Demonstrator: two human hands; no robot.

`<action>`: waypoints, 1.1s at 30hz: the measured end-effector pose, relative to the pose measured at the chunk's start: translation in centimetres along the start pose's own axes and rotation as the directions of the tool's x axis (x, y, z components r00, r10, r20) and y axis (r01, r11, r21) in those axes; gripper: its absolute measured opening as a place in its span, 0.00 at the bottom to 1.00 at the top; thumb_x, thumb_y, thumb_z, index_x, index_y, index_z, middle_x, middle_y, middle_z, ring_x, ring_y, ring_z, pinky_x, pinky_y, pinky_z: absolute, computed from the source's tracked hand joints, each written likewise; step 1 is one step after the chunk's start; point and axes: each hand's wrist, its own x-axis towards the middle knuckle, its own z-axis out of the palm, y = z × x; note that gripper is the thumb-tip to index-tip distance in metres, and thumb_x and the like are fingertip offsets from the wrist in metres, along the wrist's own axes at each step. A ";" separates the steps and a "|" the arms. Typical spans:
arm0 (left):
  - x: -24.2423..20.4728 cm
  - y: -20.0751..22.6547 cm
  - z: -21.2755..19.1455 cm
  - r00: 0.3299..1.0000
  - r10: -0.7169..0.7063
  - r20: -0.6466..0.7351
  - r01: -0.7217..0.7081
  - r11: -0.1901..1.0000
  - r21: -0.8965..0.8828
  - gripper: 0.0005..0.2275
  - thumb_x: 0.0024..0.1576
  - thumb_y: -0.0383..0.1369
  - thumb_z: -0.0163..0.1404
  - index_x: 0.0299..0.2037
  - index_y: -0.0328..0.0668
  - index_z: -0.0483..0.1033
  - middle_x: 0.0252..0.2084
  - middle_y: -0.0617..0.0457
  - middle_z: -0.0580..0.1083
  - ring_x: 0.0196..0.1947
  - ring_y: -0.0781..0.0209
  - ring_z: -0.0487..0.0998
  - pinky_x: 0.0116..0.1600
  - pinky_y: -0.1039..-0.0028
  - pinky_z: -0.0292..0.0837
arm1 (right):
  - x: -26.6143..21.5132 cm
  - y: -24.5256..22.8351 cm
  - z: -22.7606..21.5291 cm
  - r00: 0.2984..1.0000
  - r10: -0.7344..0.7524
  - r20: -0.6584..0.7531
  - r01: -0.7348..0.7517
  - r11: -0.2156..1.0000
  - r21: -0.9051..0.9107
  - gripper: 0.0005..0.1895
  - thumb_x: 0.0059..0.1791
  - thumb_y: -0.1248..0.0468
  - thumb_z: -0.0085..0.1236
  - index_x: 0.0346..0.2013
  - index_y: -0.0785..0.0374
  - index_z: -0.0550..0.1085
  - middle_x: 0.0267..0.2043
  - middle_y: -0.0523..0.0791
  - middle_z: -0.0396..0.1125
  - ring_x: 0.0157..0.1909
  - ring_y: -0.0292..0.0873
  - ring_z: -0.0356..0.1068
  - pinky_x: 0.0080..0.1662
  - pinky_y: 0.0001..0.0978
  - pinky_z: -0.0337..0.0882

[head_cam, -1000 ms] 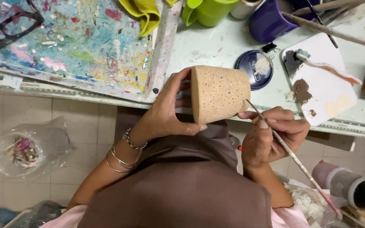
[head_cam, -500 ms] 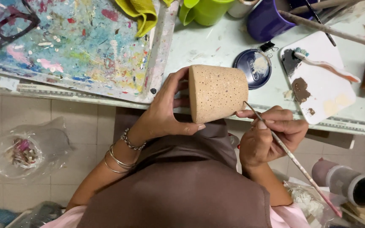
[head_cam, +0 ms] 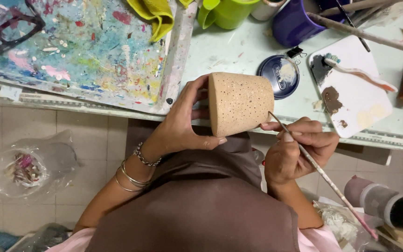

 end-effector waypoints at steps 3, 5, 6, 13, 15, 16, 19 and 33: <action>0.0 0.2 0.0 1.000 -0.012 0.000 0.012 1.000 0.006 0.44 0.32 0.38 0.59 0.60 0.38 0.46 0.58 0.47 0.54 0.59 0.53 0.60 0.52 0.66 0.72 | 0.0 -0.1 0.1 0.999 0.006 -0.032 -0.006 1.000 0.011 0.06 0.42 0.71 0.43 0.30 0.63 0.56 0.21 0.49 0.50 0.21 0.39 0.51 0.23 0.36 0.70; 0.0 0.0 -0.1 1.000 -0.003 0.004 0.003 1.000 0.003 0.44 0.33 0.38 0.59 0.60 0.38 0.46 0.58 0.47 0.54 0.59 0.54 0.61 0.53 0.66 0.72 | 0.0 0.1 0.0 0.998 -0.011 -0.059 0.013 1.000 0.018 0.06 0.41 0.73 0.42 0.30 0.63 0.57 0.20 0.50 0.50 0.20 0.39 0.51 0.23 0.37 0.71; 0.0 0.2 0.0 1.000 -0.004 0.004 0.004 1.000 0.002 0.44 0.33 0.38 0.59 0.60 0.38 0.46 0.58 0.47 0.54 0.59 0.54 0.61 0.53 0.66 0.72 | 0.0 0.1 0.0 0.998 -0.010 -0.059 0.011 1.000 0.017 0.06 0.41 0.73 0.42 0.30 0.63 0.57 0.20 0.50 0.50 0.20 0.39 0.51 0.23 0.37 0.71; -0.2 0.3 -0.3 1.000 -0.020 -0.013 0.020 0.999 0.037 0.44 0.33 0.41 0.59 0.60 0.39 0.46 0.58 0.47 0.55 0.58 0.54 0.61 0.53 0.66 0.71 | 1.5 -0.2 -0.4 0.993 -0.121 0.013 0.121 0.992 -0.021 0.07 0.44 0.72 0.44 0.31 0.62 0.56 0.21 0.47 0.51 0.20 0.38 0.52 0.20 0.30 0.67; -0.2 0.3 -0.4 1.000 -0.011 -0.014 0.011 0.999 0.049 0.44 0.34 0.43 0.58 0.60 0.39 0.46 0.58 0.48 0.55 0.58 0.55 0.61 0.53 0.67 0.70 | 2.5 -0.2 -0.8 0.983 -0.173 0.062 0.177 0.983 -0.051 0.08 0.46 0.74 0.40 0.34 0.62 0.55 0.23 0.47 0.50 0.22 0.38 0.53 0.21 0.27 0.66; -0.3 0.4 -0.4 1.000 0.020 -0.013 -0.019 0.998 0.067 0.43 0.35 0.43 0.57 0.60 0.38 0.46 0.58 0.47 0.56 0.58 0.54 0.60 0.55 0.66 0.66 | 3.1 -0.3 -0.9 0.991 -0.114 0.074 0.122 0.985 -0.120 0.06 0.49 0.71 0.42 0.36 0.62 0.57 0.27 0.48 0.54 0.25 0.38 0.55 0.21 0.25 0.66; -0.4 0.3 -0.5 0.998 0.067 -0.022 -0.064 0.992 0.107 0.43 0.35 0.45 0.56 0.60 0.36 0.47 0.58 0.45 0.57 0.58 0.54 0.60 0.58 0.66 0.61 | 5.0 -1.0 -0.1 0.992 -0.023 0.121 0.045 0.982 -0.184 0.06 0.52 0.67 0.43 0.39 0.64 0.58 0.34 0.50 0.57 0.28 0.40 0.58 0.25 0.25 0.67; -0.7 -0.3 -0.5 0.985 0.152 -0.079 -0.135 0.971 0.197 0.40 0.36 0.44 0.57 0.57 0.34 0.51 0.56 0.44 0.61 0.56 0.54 0.62 0.59 0.68 0.57 | 13.7 6.6 6.4 0.738 0.118 0.664 0.124 0.944 -0.306 0.02 0.55 0.75 0.49 0.39 0.73 0.70 0.31 0.49 0.65 0.26 0.37 0.63 0.24 0.23 0.66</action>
